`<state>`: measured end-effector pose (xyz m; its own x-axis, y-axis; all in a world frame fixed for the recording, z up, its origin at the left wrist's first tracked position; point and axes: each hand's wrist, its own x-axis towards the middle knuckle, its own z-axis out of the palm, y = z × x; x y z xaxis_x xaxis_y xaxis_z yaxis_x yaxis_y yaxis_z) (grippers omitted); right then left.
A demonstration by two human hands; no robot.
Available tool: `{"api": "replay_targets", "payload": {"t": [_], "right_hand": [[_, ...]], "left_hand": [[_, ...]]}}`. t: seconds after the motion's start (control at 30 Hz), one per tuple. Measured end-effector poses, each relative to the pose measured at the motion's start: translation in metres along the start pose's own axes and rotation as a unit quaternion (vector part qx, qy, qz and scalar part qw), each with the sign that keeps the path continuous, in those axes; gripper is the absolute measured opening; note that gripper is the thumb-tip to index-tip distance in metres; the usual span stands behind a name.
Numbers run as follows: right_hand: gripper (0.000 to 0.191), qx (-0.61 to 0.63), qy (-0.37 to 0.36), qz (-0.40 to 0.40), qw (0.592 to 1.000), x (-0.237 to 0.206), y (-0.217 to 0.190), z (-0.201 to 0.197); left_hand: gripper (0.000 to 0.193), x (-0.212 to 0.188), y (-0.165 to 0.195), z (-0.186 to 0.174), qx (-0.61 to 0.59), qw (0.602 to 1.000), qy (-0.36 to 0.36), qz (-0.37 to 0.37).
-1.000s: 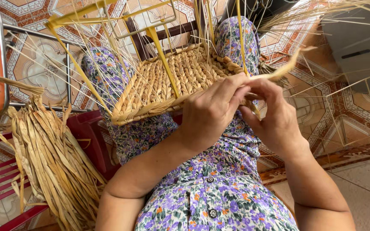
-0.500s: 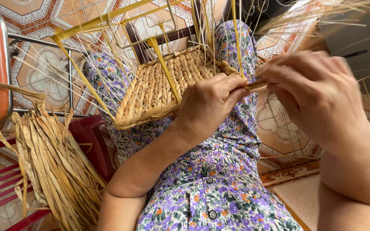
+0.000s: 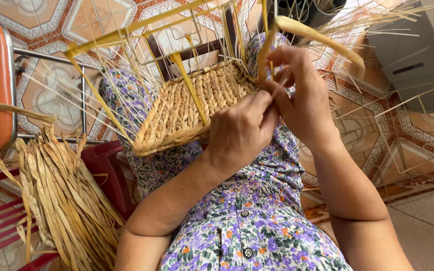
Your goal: The person weaves dried palm leaves into a basket frame held between their legs. They repeatedly pull strands through the existing weave, tighten them, and occasionally reach for additional strands from a nearby bundle.
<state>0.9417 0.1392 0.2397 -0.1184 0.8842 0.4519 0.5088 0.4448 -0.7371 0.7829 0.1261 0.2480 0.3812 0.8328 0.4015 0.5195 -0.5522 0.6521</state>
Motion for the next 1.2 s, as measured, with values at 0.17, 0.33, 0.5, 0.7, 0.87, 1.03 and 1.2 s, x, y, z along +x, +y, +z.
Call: {"api": "replay_targets", "payload": {"t": [0.17, 0.33, 0.5, 0.7, 0.87, 1.03, 1.2], "right_hand": [[0.023, 0.289, -0.037, 0.259, 0.921, 0.004, 0.019, -0.01], [0.046, 0.358, -0.086, 0.278, 0.887, -0.005, 0.042, -0.017], [0.02, 0.345, -0.075, 0.249, 0.902, -0.019, 0.07, -0.011], [0.016, 0.604, 0.067, 0.297, 0.736, -0.055, 0.078, -0.009], [0.034, 0.621, 0.049, 0.266, 0.736, -0.053, 0.074, -0.006], [0.011, 0.491, 0.094, 0.323, 0.804, -0.04, 0.086, -0.002], [0.018, 0.653, 0.299, 0.308, 0.624, -0.061, 0.127, -0.013]], "left_hand": [[0.012, 0.015, -0.011, 0.009, 0.002, 0.997, -0.032, -0.073], [0.013, 0.024, -0.019, 0.014, 0.028, 0.991, -0.101, -0.088], [0.015, 0.021, -0.025, 0.012, 0.006, 0.996, -0.078, -0.051], [0.017, 0.013, -0.035, 0.007, -0.099, 0.994, 0.007, -0.046], [0.02, 0.002, -0.034, -0.005, -0.209, 0.971, 0.09, -0.076], [0.016, -0.017, -0.011, -0.007, -0.06, 0.994, 0.071, 0.06], [0.034, -0.015, 0.0, -0.001, 0.036, 0.995, 0.037, 0.085]]}}
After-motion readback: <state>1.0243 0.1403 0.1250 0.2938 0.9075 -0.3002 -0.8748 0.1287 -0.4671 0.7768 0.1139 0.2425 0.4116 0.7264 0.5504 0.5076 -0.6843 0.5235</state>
